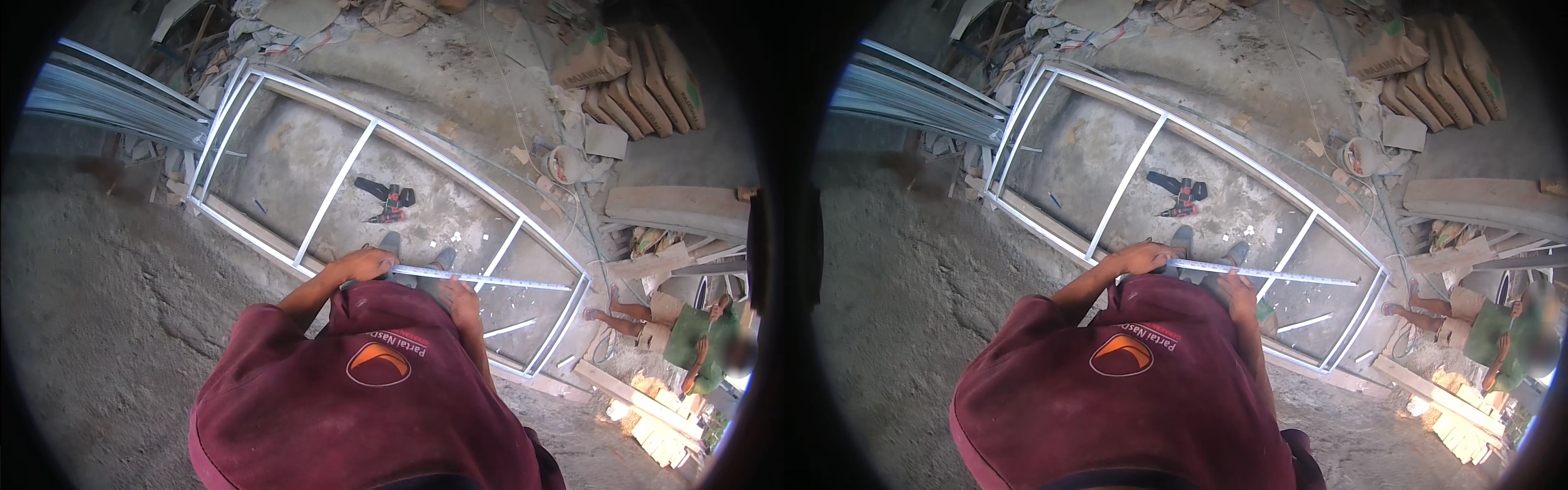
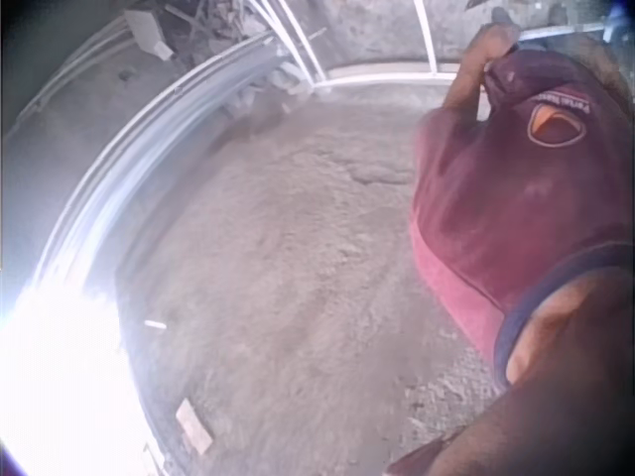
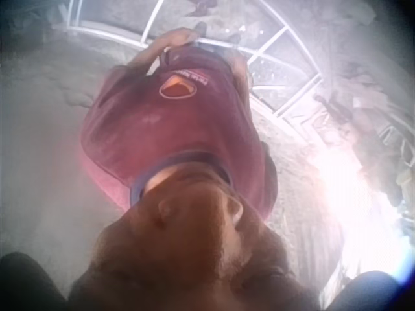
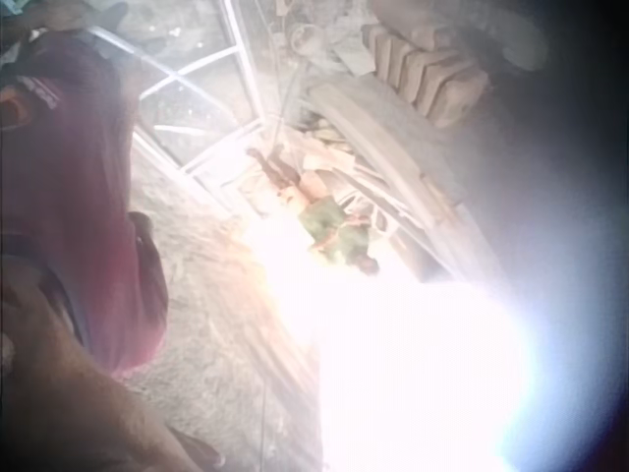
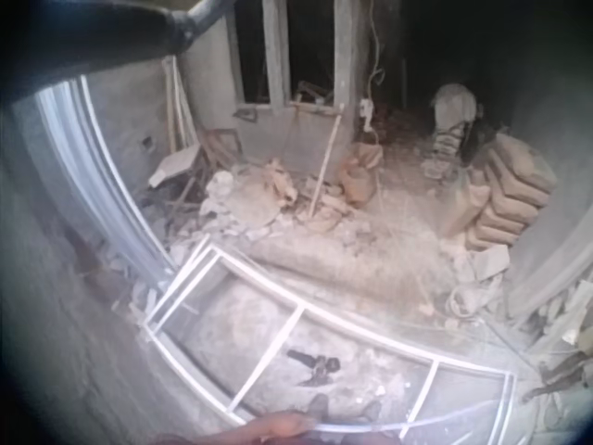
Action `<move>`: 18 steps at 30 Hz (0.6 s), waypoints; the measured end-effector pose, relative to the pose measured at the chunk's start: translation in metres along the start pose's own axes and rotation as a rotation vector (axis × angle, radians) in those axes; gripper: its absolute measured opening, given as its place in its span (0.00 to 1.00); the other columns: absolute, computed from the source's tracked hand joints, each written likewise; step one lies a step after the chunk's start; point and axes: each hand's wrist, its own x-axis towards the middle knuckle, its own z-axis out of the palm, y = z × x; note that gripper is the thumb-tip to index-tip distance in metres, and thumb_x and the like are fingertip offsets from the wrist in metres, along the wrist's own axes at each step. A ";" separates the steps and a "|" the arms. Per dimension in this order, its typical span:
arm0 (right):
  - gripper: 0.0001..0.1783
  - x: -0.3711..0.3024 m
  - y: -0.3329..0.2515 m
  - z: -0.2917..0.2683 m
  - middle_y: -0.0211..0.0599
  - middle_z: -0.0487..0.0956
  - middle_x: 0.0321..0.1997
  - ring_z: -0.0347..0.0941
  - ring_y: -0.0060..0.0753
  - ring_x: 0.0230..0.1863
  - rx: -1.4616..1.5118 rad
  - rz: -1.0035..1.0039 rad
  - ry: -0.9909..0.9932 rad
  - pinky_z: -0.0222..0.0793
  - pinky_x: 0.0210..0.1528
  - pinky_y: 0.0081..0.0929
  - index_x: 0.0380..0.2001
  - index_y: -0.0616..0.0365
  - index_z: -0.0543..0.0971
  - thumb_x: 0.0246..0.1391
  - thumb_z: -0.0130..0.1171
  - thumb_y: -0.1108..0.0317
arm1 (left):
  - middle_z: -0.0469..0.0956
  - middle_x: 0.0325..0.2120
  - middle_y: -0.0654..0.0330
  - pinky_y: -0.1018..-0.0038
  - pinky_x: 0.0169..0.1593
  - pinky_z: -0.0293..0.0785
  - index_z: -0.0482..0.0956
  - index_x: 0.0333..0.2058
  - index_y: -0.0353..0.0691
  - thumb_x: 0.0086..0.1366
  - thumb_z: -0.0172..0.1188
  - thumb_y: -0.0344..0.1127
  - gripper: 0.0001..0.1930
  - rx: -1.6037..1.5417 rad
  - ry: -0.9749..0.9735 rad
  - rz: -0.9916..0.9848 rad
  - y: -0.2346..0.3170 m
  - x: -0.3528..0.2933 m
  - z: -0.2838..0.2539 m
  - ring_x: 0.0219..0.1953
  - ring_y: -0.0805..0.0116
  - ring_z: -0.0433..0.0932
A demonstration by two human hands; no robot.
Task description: The person assembles a rectangular metal frame on the floor, using a tape measure to measure and mark the metal profiles. They position the frame pieces and verify dimensions before proceeding.
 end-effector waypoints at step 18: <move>0.19 0.043 0.080 -0.122 0.36 0.81 0.36 0.77 0.30 0.32 -0.449 0.029 0.253 0.73 0.32 0.29 0.51 0.56 0.77 0.61 0.57 0.59 | 0.82 0.34 0.50 0.66 0.45 0.74 0.81 0.37 0.32 0.66 0.44 0.42 0.20 -0.170 0.608 -0.293 -0.122 -0.017 0.032 0.37 0.58 0.80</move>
